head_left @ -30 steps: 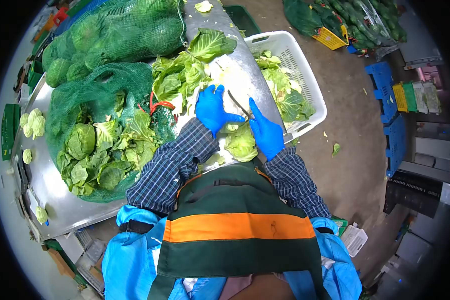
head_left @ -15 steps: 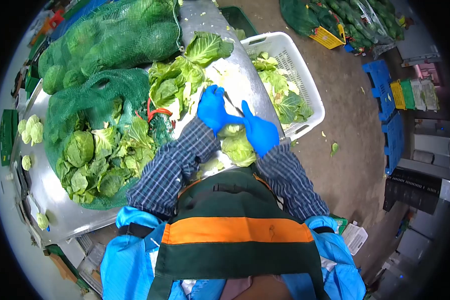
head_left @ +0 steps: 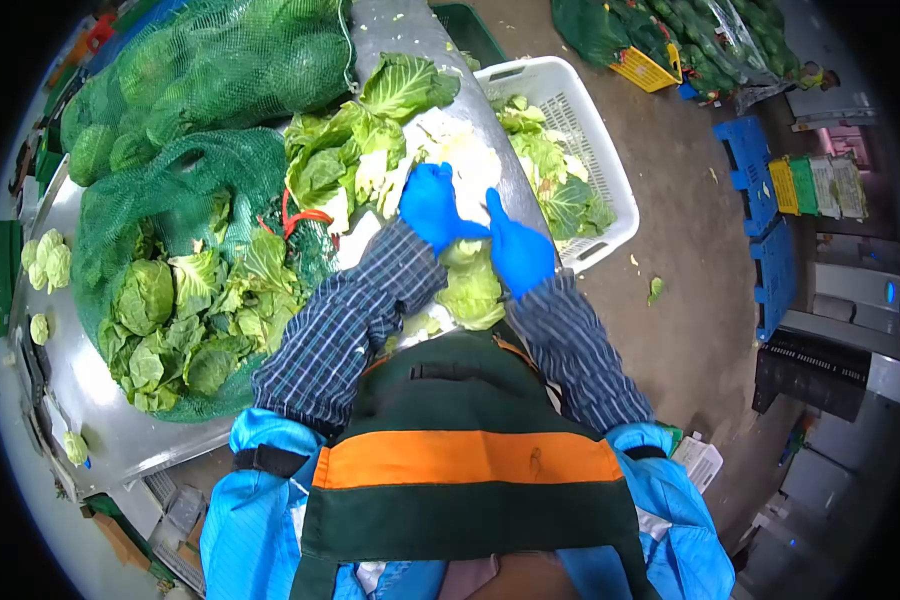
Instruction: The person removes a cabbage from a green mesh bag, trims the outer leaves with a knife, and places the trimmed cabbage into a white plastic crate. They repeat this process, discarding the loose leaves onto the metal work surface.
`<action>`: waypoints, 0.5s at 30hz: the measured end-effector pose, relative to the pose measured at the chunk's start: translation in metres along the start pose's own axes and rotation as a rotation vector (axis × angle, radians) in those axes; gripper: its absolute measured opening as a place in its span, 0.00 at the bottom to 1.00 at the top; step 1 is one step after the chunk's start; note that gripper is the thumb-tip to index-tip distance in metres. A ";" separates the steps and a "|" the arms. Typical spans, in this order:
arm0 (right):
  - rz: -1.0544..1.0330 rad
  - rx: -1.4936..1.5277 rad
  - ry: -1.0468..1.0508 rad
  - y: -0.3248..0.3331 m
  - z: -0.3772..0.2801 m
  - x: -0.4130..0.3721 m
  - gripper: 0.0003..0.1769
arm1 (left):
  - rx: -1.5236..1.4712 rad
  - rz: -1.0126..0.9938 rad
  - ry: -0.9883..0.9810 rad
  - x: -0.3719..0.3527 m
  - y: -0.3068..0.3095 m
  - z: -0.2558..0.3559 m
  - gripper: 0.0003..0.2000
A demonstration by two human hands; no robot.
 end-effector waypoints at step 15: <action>-0.128 -0.057 -0.211 -0.035 0.079 0.089 0.26 | 0.258 -0.109 -0.103 -0.002 -0.008 0.021 0.48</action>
Point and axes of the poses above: each hand's wrist, its own x-axis towards the middle knuckle, its own y-axis out of the back of the hand, z = x × y, the point moved 10 cm from there along x, towards the middle knuckle, and after that the axes turned 1 degree about y, right-handed, at the moved point
